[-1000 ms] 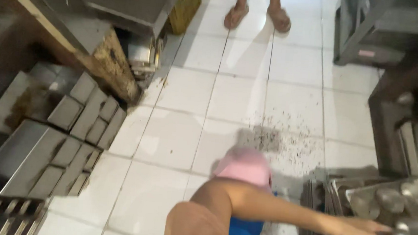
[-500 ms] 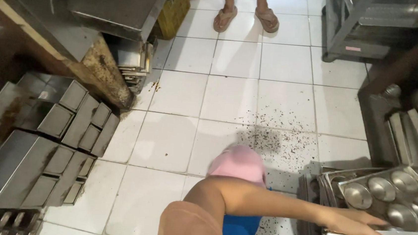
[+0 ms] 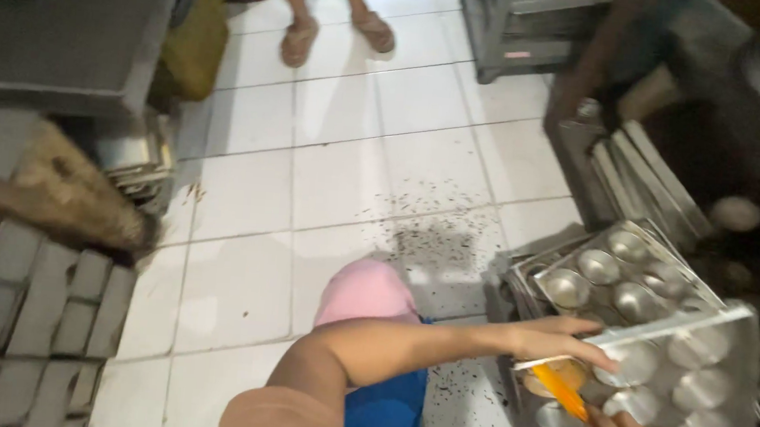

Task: Cleaning and greasing muffin baking trays using a scraper and a brush

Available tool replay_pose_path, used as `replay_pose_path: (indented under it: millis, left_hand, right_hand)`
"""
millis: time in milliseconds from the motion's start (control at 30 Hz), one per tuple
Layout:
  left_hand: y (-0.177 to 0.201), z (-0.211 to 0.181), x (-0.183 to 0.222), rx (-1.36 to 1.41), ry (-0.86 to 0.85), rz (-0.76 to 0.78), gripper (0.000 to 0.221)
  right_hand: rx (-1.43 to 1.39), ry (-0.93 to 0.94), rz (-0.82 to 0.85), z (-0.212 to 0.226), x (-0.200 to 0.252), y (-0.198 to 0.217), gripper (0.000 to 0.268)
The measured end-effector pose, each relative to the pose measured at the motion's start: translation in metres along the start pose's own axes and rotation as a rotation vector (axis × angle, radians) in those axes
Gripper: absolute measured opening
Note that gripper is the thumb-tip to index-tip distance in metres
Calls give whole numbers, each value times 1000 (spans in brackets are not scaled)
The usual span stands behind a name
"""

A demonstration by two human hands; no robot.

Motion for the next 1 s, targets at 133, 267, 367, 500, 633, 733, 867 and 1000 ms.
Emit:
replay_pose_path:
  millis: [133,267,367,500,633,733,867,1000]
  left_hand:
    - [1,-14,9,-26,-15,5,96]
    - [1,-39,25,-10,73,35,104]
    - [1,-44,31,-1,23,71,87]
    - [2,-34,23,4,21,69,97]
    - [15,-18,5,-90,23,60,102]
    - [46,45,-17,-12,-11,58,97]
    - [45,6,-12,-232,-220,2,63]
    - [47,-55,28,223,-58,-31,105]
  right_hand:
    - [347,59,484,-7,1,12,65]
    - [367,-212,326,40,6,66,49]
    - [220,-238,407,63,0,67,46]
    - [468,-112,193,90,4,89,37]
    - [587,-107,143,103,15,148,49]
    - [449,-205,169,92,29,184,64]
    - [412,-347,-40,101,52,228,30]
    - [372,-256,-135,105,48,226,17]
Point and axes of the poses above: each hand's wrist, its own x-axis away from the middle knuckle, its own y-axis out of the back of the hand, z = x × y, the point moved 6 cm from there along -x, towards the middle knuckle, and after that the axes turned 15 degrees about z, right-handed, at the moved point
